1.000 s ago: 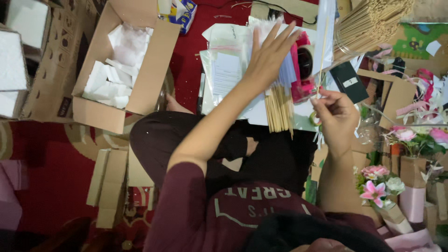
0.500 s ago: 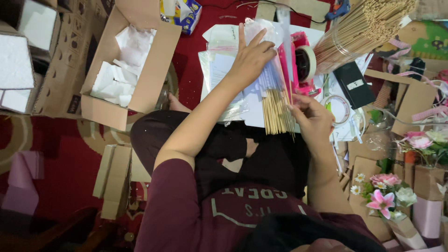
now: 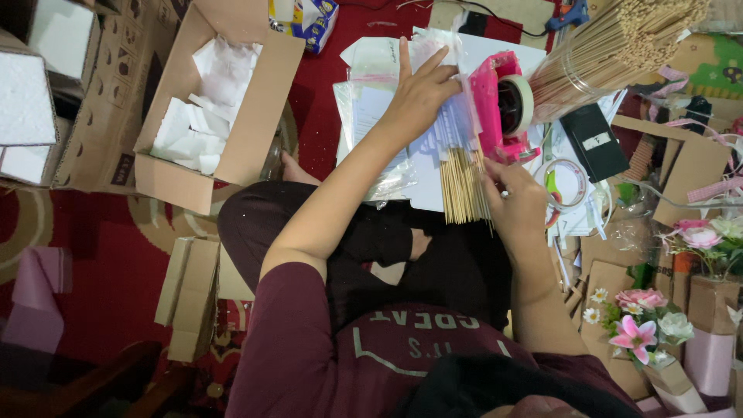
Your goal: The person sits on the floor and assembles craft kits by placing small white paper cards and wooden sticks into clear plastic bags. They handle the items one by one, arranging them inside the bags and stacking the completed packages.
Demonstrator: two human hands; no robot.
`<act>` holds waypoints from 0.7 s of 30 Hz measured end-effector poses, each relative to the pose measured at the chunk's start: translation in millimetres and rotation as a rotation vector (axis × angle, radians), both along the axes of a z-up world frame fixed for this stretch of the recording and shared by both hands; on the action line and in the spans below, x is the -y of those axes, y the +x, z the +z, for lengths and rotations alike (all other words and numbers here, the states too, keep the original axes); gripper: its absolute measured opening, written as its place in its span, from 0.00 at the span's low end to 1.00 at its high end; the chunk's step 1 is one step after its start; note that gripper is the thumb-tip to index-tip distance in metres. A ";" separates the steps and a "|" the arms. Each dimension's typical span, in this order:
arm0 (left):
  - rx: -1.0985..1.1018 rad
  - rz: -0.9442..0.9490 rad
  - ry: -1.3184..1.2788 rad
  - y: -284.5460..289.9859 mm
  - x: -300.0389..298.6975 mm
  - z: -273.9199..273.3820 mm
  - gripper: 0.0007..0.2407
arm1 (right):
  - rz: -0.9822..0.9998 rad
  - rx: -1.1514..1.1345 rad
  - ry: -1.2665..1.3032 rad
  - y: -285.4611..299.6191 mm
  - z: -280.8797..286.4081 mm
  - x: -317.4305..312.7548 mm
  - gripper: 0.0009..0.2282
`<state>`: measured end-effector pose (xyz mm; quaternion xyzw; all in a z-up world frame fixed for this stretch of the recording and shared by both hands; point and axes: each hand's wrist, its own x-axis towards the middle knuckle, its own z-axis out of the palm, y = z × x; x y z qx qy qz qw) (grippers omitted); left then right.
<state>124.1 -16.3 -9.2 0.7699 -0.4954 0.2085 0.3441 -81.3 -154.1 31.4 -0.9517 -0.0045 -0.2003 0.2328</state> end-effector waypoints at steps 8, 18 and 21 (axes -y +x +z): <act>-0.077 -0.034 0.019 1.0 -2.8 3.0 0.18 | -0.114 -0.199 0.047 0.7 -5.1 0.6 0.11; -0.348 0.397 0.009 -19.3 -52.3 38.1 0.13 | -0.061 -0.124 -0.103 0.8 -21.6 8.7 0.11; -0.608 0.653 0.107 -37.8 -90.1 31.8 0.11 | -0.103 -0.149 -0.121 -1.4 -6.3 11.5 0.12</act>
